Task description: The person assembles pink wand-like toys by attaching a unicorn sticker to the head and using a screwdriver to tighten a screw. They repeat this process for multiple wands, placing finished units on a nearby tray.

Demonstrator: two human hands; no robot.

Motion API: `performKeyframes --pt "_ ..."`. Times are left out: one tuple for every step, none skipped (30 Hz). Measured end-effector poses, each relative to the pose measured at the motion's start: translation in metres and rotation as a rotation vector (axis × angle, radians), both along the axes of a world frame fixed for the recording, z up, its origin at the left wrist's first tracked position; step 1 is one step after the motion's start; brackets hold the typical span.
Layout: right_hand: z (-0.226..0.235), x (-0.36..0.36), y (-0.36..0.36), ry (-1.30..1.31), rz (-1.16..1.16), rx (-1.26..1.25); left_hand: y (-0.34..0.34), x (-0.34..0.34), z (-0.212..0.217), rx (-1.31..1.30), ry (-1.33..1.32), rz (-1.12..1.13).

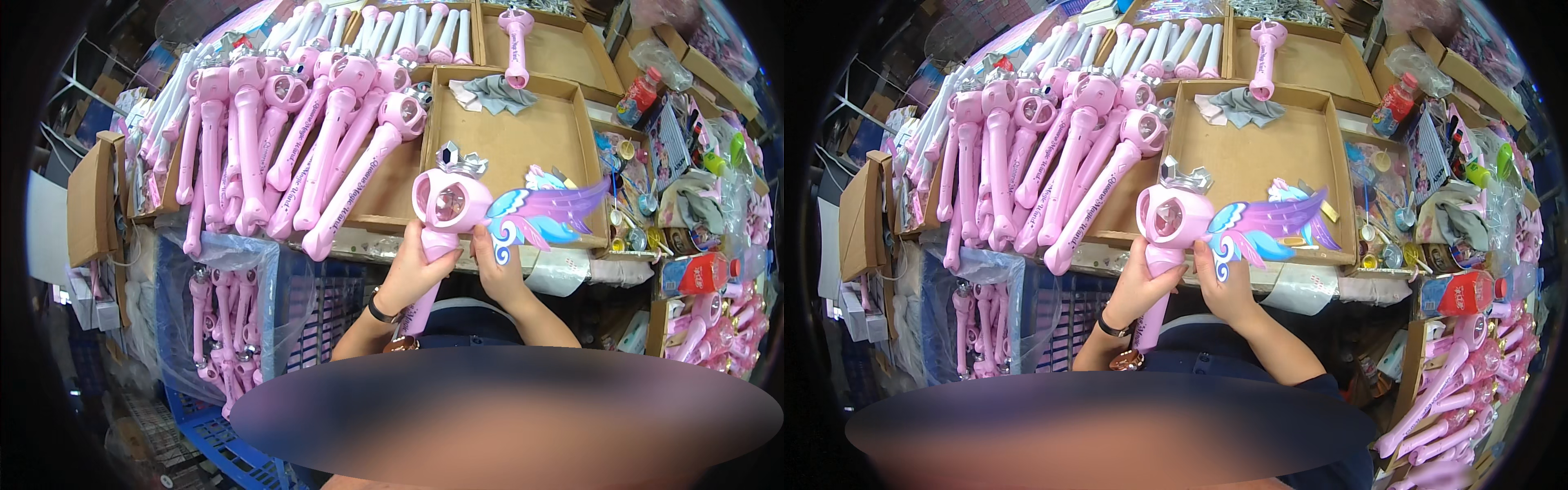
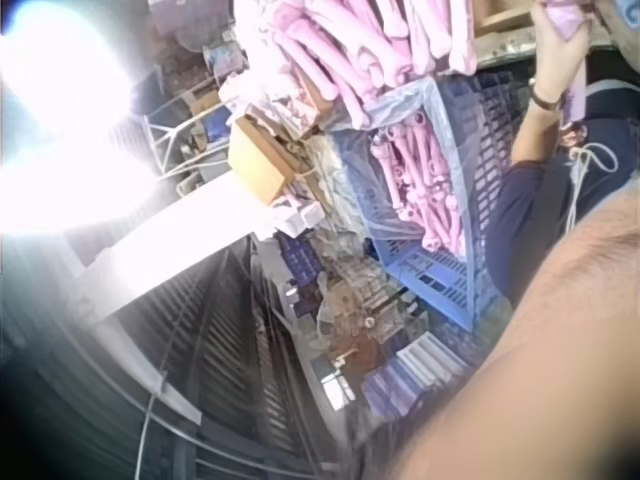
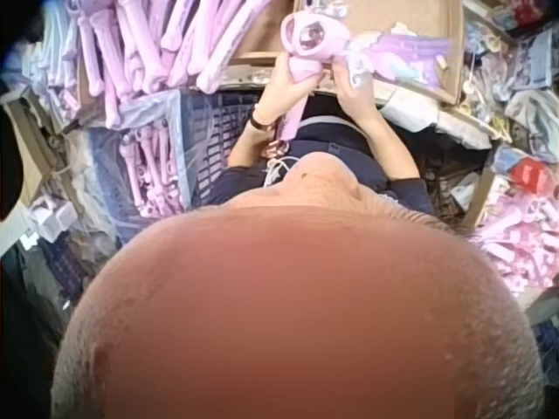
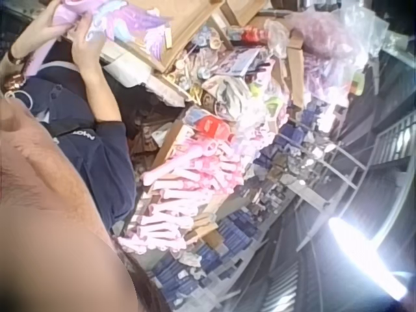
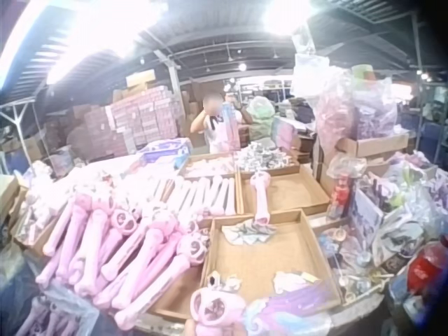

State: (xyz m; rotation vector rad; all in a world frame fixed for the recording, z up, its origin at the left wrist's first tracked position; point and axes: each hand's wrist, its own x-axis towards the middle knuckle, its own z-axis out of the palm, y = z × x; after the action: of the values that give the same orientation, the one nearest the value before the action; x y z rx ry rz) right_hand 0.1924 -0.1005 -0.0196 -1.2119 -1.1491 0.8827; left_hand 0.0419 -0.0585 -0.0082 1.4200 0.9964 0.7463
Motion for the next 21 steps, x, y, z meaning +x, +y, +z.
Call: performKeyframes --pt "0.003 0.004 -0.003 0.056 0.034 -0.053 0.001 -0.002 0.001 -0.079 -0.063 -0.008" --pt "0.006 0.006 -0.004 0.099 0.066 -0.122 0.003 -0.003 0.003 -0.069 -0.06 0.011" --pt "0.007 0.009 -0.006 0.209 0.117 -0.149 0.005 -0.004 0.003 -0.048 -0.073 0.024" --pt "0.007 0.008 -0.006 0.178 0.096 -0.149 0.006 -0.004 0.003 -0.031 -0.087 0.036" --pt "0.007 0.007 -0.007 0.151 0.067 -0.127 0.006 -0.004 0.003 -0.03 -0.063 0.042" --pt "0.005 0.004 -0.006 0.12 0.06 -0.106 0.006 -0.003 0.002 -0.042 -0.069 0.015" --pt "0.003 0.001 -0.006 0.103 0.027 -0.087 0.005 -0.002 0.0 -0.067 -0.057 0.005" --pt "0.0 -0.002 -0.005 0.082 0.017 -0.069 0.002 -0.001 -0.001 -0.07 -0.059 -0.011" --pt "-0.004 -0.006 -0.004 0.067 -0.007 -0.043 0.003 0.001 -0.003 0.06 0.018 0.021" --pt "-0.006 -0.009 -0.003 0.056 -0.035 -0.016 0.001 0.002 -0.005 0.092 0.024 0.012" --pt "-0.009 -0.012 -0.002 0.048 -0.078 0.018 0.0 0.004 -0.006 0.124 0.031 0.003" --pt "-0.011 -0.015 0.0 0.047 -0.116 0.067 -0.001 0.005 -0.008 0.158 0.035 -0.005" --pt "-0.012 -0.016 0.0 0.068 -0.112 0.071 -0.002 0.006 -0.008 0.189 0.029 -0.003" --pt "-0.013 -0.017 0.002 0.071 -0.115 0.071 -0.001 0.006 -0.009 0.238 0.062 0.013" --pt "-0.013 -0.017 0.004 0.08 -0.109 0.079 -0.002 0.006 -0.009 0.28 0.096 0.027" --pt "-0.013 -0.018 0.005 0.089 -0.103 0.089 -0.001 0.005 -0.009 0.325 0.13 0.041" --pt "-0.012 -0.017 0.006 0.074 -0.109 0.075 -0.001 0.004 -0.008 0.218 0.067 0.026" --pt "-0.01 -0.016 0.007 0.041 -0.062 0.073 0.0 0.002 -0.007 0.115 0.033 0.025" --pt "-0.008 -0.014 0.007 0.007 -0.012 0.068 0.001 -0.001 -0.005 0.009 -0.003 0.025" --pt "-0.005 -0.009 0.008 -0.021 0.019 0.067 0.003 -0.005 -0.004 -0.103 -0.027 0.033" --pt "-0.002 -0.006 0.01 0.015 0.077 0.004 0.004 -0.01 -0.002 -0.115 -0.088 0.033"
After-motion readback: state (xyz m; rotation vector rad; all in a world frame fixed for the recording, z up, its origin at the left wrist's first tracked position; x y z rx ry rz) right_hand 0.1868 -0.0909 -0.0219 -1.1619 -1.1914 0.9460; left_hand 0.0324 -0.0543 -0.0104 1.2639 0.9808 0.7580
